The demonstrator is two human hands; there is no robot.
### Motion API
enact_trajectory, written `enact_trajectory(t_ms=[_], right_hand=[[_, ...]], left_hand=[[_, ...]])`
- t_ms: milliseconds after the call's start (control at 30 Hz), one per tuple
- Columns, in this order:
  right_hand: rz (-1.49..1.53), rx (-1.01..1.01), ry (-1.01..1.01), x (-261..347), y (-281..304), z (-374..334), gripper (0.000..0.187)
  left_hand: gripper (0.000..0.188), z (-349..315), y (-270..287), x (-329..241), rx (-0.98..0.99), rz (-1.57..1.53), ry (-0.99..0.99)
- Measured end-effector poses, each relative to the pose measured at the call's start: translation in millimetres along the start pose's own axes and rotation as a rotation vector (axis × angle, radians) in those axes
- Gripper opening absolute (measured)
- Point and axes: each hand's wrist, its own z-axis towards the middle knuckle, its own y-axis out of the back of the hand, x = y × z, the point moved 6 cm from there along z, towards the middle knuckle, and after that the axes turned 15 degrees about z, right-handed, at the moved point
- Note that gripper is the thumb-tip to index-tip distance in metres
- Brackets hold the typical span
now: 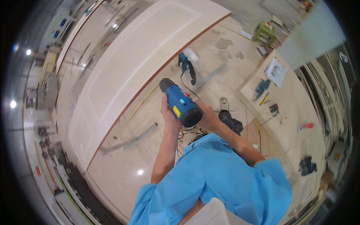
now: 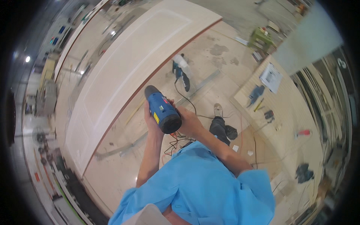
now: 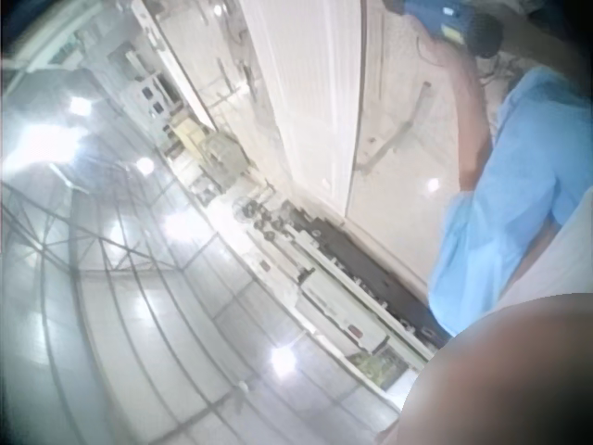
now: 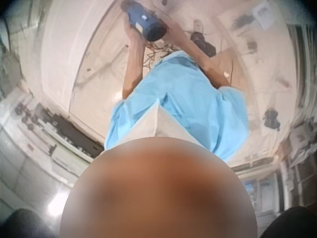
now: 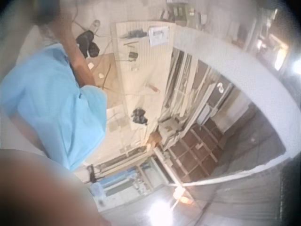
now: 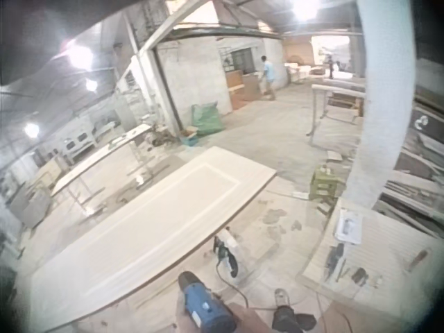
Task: The person retrieves a boxed heat gun from a shelf, opens the box, and removes the tool and its packaging. The person then unwraps the heat gun, coils the power cord, and plugs it into an extension cord.
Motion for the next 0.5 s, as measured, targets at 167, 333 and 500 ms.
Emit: enact_trajectory(t_ms=[167,333,500], right_hand=[[0.186,0.298,-0.159,-8.9,22.6,19.7,0.051],[0.48,0.537,-0.263,-37.7,83.8,52.5,0.044],[0.745,0.539,-0.351,-59.0,151.0,94.9,0.033]], left_hand=[[0.064,27.1,0.9,6.2,-0.337,-0.047,0.18],[0.058,52.8,-38.1,17.2,-0.383,-0.016,0.154],[0.059,72.7,-69.2,26.4,-0.386,-0.004,0.156]])
